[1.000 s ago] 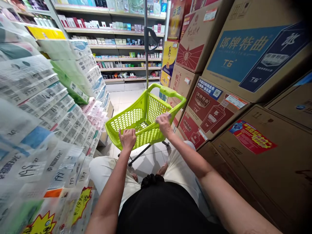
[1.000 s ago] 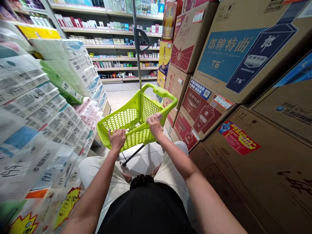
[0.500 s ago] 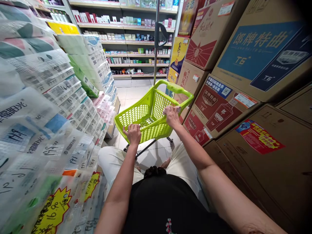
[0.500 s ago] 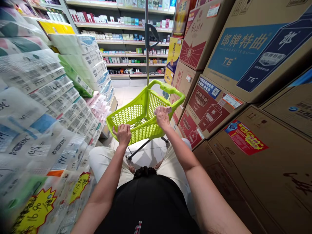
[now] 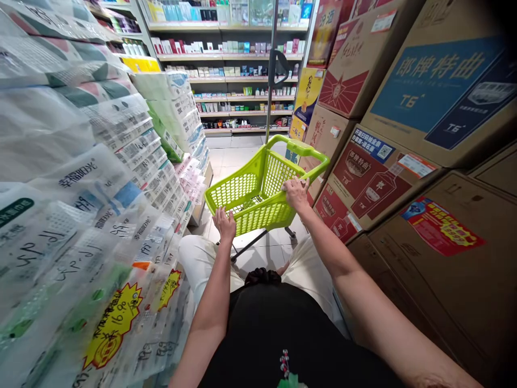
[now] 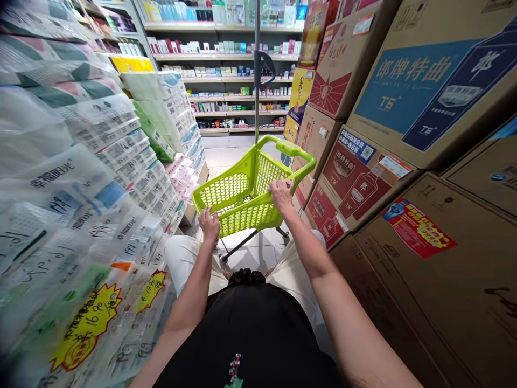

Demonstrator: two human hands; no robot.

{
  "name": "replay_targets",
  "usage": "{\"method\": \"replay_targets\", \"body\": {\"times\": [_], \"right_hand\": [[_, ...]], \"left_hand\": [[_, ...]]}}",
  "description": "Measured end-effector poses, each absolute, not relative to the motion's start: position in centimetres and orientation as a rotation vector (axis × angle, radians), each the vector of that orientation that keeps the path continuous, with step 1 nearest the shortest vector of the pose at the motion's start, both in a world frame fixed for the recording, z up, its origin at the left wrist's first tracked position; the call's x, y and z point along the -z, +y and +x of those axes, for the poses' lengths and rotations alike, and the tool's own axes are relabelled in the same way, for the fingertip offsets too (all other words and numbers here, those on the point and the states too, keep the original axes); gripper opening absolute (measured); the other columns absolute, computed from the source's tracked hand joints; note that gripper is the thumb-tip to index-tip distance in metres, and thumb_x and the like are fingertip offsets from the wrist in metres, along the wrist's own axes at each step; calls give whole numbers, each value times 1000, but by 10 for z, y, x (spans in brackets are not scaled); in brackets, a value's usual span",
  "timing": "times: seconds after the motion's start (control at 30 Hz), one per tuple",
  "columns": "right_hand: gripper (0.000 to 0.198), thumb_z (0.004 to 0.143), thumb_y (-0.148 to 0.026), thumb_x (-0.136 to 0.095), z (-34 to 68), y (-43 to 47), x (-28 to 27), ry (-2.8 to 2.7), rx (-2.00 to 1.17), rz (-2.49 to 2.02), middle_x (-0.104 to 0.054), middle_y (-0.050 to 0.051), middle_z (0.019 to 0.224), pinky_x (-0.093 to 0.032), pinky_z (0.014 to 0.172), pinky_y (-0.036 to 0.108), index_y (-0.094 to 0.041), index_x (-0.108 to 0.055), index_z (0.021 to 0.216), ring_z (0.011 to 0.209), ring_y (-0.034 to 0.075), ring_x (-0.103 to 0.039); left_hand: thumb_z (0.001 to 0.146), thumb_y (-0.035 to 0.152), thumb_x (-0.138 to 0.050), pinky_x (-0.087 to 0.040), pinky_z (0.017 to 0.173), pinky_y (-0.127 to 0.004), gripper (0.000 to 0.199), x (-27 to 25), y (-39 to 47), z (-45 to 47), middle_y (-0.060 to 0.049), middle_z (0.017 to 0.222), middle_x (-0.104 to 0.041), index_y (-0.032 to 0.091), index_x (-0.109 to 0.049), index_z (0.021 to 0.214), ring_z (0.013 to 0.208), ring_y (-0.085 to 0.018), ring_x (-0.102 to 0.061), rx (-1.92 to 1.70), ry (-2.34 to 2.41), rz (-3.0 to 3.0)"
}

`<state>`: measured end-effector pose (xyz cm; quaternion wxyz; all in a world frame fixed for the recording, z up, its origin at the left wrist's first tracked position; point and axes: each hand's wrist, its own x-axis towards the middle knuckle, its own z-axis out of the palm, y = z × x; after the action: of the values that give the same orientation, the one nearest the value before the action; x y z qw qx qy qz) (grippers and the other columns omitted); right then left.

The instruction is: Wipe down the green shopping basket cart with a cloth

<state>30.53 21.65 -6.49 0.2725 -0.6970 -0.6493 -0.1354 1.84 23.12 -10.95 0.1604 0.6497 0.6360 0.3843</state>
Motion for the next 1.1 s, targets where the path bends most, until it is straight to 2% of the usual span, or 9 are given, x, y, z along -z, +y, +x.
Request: {"method": "replay_targets", "body": {"times": [0.13,0.23,0.33,0.43,0.57,0.7,0.77,0.97,1.1], "right_hand": [[43,86,-3,-40,276,214,86,-1856,285,-1738,-60,15,120,-38,108,53,-20,-64,118,121,31,-49],[45,85,-5,-46,266,210,92,-2085,246,-1535,-59,13,126,-37,112,52,-20,-62,123,122,31,-48],[43,84,-6,-47,280,212,87,-1984,242,-1599,-59,14,125,-35,111,54,-19,-62,122,119,32,-48],[44,86,-5,-43,272,214,87,-1811,261,-1680,-60,16,122,-36,107,58,-19,-62,122,119,35,-47],[47,84,-5,-46,238,209,99,-2058,232,-1478,-60,12,125,-36,110,54,-23,-63,124,118,31,-49],[36,89,-9,-47,236,206,96,-1917,223,-1642,-61,13,122,-41,103,50,-21,-65,117,115,31,-49],[36,89,-6,-43,231,206,93,-1809,192,-1689,-62,14,118,-42,100,49,-20,-65,114,114,31,-50],[50,86,-8,-39,213,213,82,-1678,-60,-1462,-56,13,128,-48,96,38,-18,-46,135,112,23,-56],[39,84,-10,-43,241,218,77,-1527,98,-1649,-53,16,131,-43,104,44,-17,-54,121,120,29,-48]], "left_hand": [[99,39,-33,-6,127,-56,50,115,234,19,-14,157,-43,17,-51,141,153,-28,-26,-1089,1785,1864],[98,39,-36,-6,128,-55,51,116,235,15,-14,159,-41,17,-49,142,154,-28,-23,-1065,1747,1850],[97,39,-36,-8,128,-53,54,118,236,10,-16,161,-37,15,-47,144,155,-28,-20,-1063,1726,1806],[99,40,-31,-6,128,-54,54,120,236,11,-12,163,-35,19,-44,147,156,-26,-15,-1085,1708,1782],[101,46,-22,1,128,-55,58,120,232,12,-10,165,-31,20,-41,149,158,-25,-7,-1129,1635,1737],[102,50,-6,-2,130,-45,66,118,227,11,-7,165,-31,21,-37,153,157,-18,-9,-1174,1576,1697],[102,50,-2,-2,130,-45,68,118,226,11,-6,165,-31,21,-36,154,157,-18,-8,-1191,1564,1694],[101,52,-1,-2,130,-45,70,119,226,13,-6,164,-34,23,-37,153,157,-19,-11,-1170,1563,1693],[101,51,-2,-2,130,-45,68,120,226,14,-6,165,-33,23,-37,153,157,-19,-11,-1180,1579,1700]]}}
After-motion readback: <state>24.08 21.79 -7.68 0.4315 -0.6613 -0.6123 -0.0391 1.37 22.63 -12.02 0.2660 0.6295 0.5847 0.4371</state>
